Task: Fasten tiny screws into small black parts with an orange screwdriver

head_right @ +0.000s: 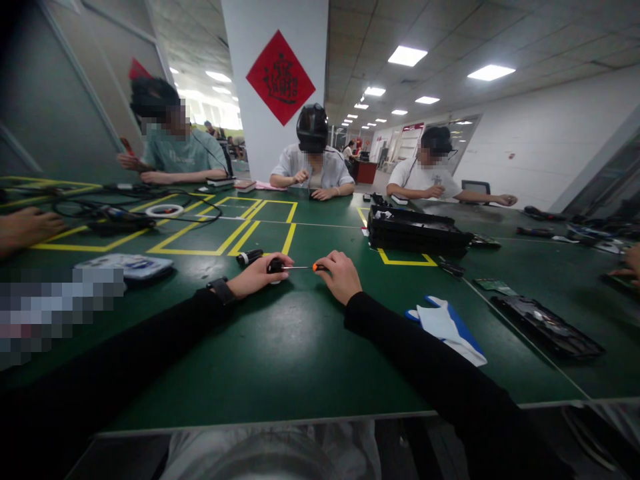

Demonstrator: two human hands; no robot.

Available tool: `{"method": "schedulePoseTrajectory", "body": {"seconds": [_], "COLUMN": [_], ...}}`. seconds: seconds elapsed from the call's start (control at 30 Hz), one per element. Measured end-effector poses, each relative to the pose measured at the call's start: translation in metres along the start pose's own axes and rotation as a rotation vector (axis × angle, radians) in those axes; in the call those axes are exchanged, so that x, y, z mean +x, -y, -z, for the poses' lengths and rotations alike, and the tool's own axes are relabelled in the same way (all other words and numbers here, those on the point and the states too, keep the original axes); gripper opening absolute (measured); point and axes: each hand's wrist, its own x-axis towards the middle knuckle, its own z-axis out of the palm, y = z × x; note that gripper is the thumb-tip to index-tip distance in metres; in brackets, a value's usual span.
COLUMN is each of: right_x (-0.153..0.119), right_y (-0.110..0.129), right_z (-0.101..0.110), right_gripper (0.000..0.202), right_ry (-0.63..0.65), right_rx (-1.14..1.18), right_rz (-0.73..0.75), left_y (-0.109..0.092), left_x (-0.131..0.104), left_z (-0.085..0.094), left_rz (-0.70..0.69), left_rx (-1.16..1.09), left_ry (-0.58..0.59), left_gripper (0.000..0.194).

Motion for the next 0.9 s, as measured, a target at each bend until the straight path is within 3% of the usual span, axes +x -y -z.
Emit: {"method": "schedulePoseTrajectory", "body": {"seconds": [0.17,0.43,0.9], "right_x": [-0.0021,-0.0003,-0.001], "right_y": [-0.0045,-0.0059,-0.0051], "right_z": [-0.0045,-0.006,-0.0047], "right_gripper": [0.022,0.022,0.022], "right_ry": [0.069,0.028,0.024], "right_rx": [0.068,0.054,0.067], "right_rz": [-0.049,-0.026,-0.033], "left_y": [0.0009,0.0015,0.0022], "left_x": [0.0003,0.0002,0.0005], "left_z": [-0.0009,-0.0015,-0.0018], "left_rz": [0.054,0.019,0.072], "left_rx": [-0.096,-0.112,-0.204], "left_ry": [-0.031,-0.01,-0.011], "left_gripper": [0.029,0.025,0.034]}}
